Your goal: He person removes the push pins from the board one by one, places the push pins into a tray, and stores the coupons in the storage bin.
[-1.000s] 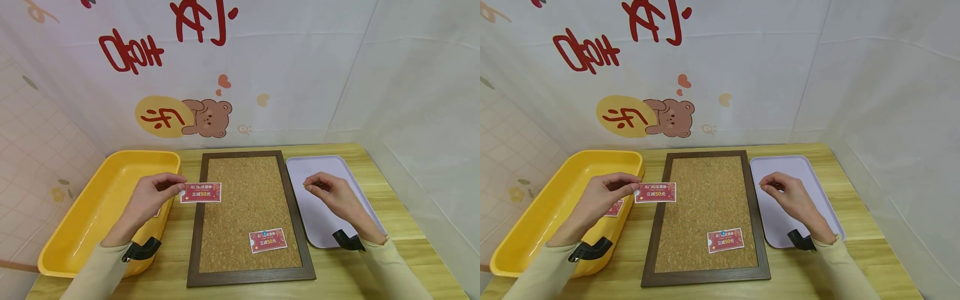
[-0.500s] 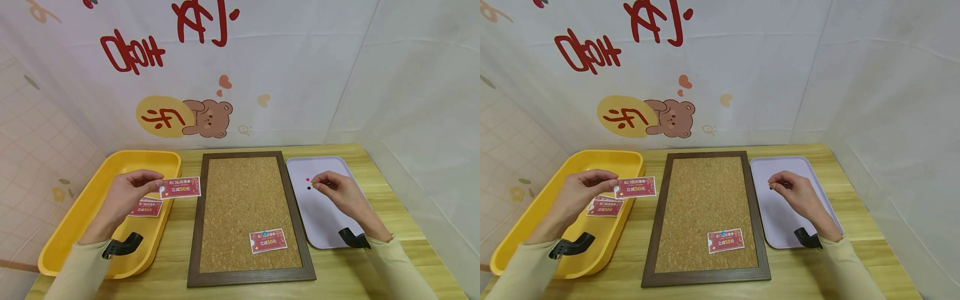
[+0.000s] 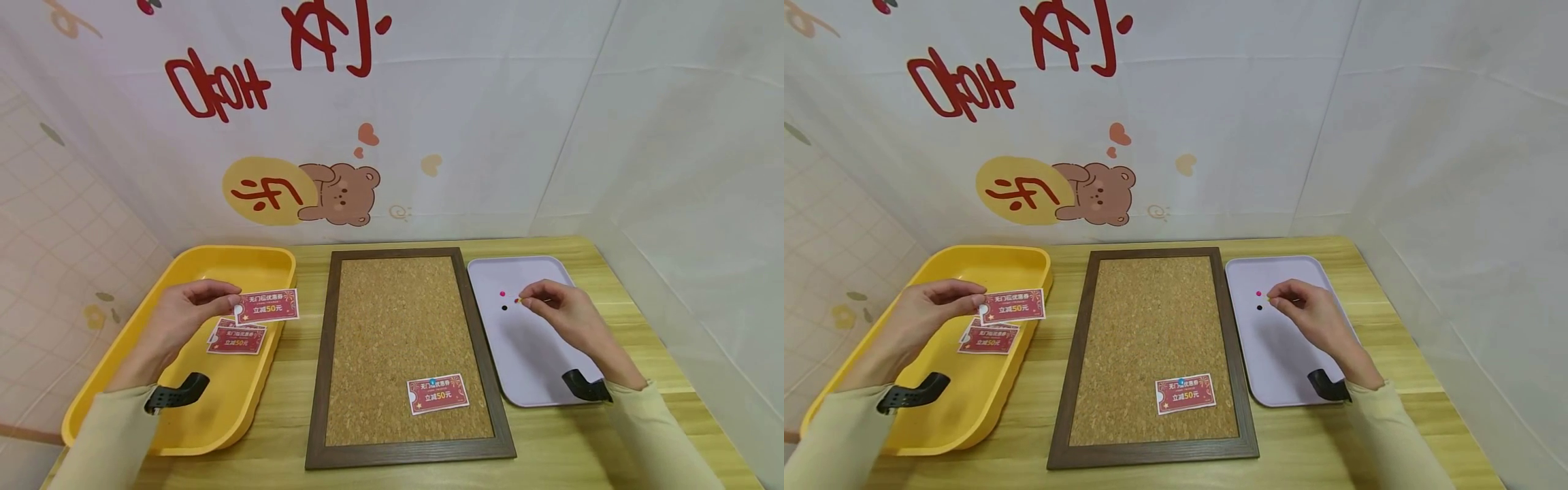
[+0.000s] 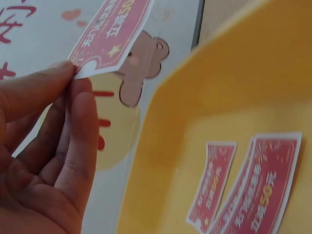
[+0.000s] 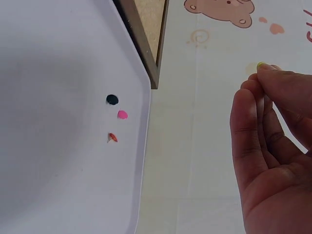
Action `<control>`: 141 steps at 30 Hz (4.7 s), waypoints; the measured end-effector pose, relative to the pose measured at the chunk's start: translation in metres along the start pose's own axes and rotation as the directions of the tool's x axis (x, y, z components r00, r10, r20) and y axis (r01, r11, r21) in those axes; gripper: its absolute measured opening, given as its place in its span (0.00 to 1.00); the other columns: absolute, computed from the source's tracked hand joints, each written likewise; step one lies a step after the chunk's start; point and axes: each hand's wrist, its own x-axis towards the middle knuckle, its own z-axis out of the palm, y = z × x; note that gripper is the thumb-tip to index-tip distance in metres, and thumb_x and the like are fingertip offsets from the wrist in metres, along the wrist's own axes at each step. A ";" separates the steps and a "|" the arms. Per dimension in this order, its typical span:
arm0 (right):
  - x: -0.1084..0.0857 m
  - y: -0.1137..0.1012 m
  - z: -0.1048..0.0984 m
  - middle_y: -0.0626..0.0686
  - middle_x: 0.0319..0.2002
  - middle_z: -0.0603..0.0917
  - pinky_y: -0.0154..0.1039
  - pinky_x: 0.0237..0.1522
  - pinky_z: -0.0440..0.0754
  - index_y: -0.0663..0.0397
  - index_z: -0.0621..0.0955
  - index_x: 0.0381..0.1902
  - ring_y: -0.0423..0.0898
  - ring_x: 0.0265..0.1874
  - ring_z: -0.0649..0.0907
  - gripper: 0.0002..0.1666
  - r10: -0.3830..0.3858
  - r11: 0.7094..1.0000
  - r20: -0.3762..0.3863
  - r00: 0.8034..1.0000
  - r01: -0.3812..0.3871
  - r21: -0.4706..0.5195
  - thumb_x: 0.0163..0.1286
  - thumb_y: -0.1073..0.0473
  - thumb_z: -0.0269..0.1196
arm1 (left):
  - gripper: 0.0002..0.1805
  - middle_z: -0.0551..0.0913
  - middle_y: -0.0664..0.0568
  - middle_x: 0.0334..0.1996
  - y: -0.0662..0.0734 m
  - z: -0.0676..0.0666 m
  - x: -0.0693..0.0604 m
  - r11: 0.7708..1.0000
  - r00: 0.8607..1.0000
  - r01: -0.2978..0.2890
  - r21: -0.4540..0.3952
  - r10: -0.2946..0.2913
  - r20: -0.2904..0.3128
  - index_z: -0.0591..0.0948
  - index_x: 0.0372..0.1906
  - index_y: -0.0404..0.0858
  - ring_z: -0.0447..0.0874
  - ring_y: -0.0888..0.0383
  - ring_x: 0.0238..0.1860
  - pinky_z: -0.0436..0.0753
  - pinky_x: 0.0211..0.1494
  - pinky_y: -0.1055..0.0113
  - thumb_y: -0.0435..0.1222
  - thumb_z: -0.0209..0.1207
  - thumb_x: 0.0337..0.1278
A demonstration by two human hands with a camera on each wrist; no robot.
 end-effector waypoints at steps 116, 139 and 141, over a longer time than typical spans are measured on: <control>0.001 -0.016 0.044 0.41 0.35 0.85 0.38 0.41 0.85 0.54 0.84 0.42 0.37 0.36 0.84 0.06 -0.142 0.989 0.200 0.969 0.147 -0.007 0.69 0.67 0.70 | 0.18 0.86 0.44 0.53 0.043 0.048 -0.011 0.984 0.990 -0.142 0.111 0.139 0.034 0.82 0.60 0.40 0.84 0.67 0.48 0.80 0.49 0.79 0.39 0.65 0.71; -0.010 -0.053 0.076 0.40 0.38 0.83 0.38 0.38 0.85 0.53 0.83 0.42 0.35 0.35 0.83 0.10 -0.303 0.953 0.279 0.911 0.294 0.075 0.67 0.69 0.71 | 0.14 0.87 0.56 0.51 0.061 0.136 -0.025 0.973 0.945 -0.223 0.054 0.202 0.257 0.85 0.55 0.44 0.84 0.51 0.54 0.80 0.61 0.45 0.39 0.68 0.67; -0.010 -0.055 0.079 0.41 0.38 0.83 0.39 0.39 0.85 0.53 0.83 0.43 0.35 0.35 0.83 0.09 -0.299 0.954 0.297 0.907 0.289 0.078 0.67 0.68 0.71 | 0.14 0.87 0.56 0.51 0.062 0.142 -0.025 0.975 0.939 -0.217 0.041 0.197 0.280 0.85 0.55 0.43 0.84 0.52 0.54 0.81 0.61 0.46 0.38 0.67 0.67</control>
